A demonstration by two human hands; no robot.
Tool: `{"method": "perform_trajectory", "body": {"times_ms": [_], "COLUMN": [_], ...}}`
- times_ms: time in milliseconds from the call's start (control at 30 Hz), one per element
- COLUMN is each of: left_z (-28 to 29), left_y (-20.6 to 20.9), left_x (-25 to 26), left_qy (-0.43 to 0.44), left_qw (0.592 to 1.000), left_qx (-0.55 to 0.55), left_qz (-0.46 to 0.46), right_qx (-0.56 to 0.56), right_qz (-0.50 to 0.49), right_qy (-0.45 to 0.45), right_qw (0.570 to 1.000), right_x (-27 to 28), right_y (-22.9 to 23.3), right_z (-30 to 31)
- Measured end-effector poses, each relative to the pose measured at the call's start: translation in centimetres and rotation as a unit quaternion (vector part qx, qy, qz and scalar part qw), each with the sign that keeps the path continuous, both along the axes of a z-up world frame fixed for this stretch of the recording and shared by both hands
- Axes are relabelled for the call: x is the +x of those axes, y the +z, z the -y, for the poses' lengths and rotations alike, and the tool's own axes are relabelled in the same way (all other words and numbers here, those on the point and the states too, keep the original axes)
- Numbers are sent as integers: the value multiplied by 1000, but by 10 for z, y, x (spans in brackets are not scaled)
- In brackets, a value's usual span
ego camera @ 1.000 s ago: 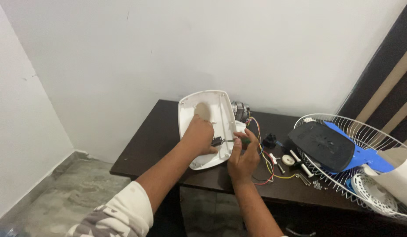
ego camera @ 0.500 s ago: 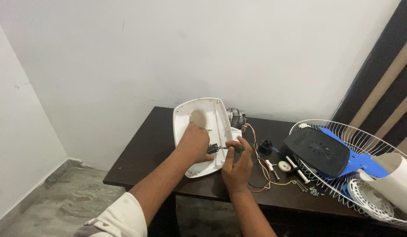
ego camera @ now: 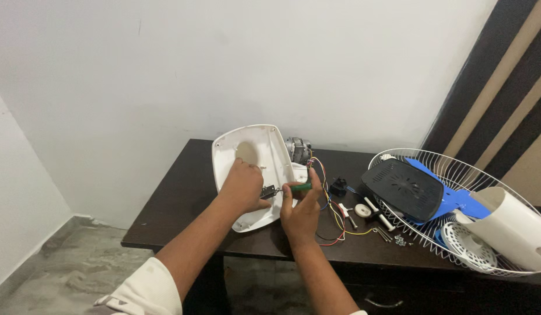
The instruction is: The person disassembles an electric fan by removing the rear cover, unscrewing and detaching the speed control module, and then handling the motor assembly. The components are placed on the table as they are removed.
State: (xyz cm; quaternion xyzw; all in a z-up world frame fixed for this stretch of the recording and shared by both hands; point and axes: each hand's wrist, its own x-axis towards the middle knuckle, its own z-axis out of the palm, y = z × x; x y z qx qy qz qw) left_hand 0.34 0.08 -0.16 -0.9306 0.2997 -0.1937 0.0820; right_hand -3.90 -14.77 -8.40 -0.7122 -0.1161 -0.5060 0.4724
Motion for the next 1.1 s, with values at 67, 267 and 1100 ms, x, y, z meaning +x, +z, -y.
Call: {"method": "perform_trajectory", "body": {"times_ms": [67, 267, 1100], "left_z": [-3, 4, -4], "left_y": [-2, -1, -13], "left_x": [-1, 1, 4], "left_qy": [7, 18, 2], "left_qw": [1000, 999, 999], "left_qx": [17, 46, -19], "left_qz": [1, -2, 44], "right_qx": [9, 13, -23], "right_qz": [-8, -14, -208], "right_qy": [-2, 18, -108], "right_qw": [1000, 1000, 972], "right_x": [-1, -3, 3], "right_y": [-2, 2, 2], "right_z": [-4, -1, -1]}}
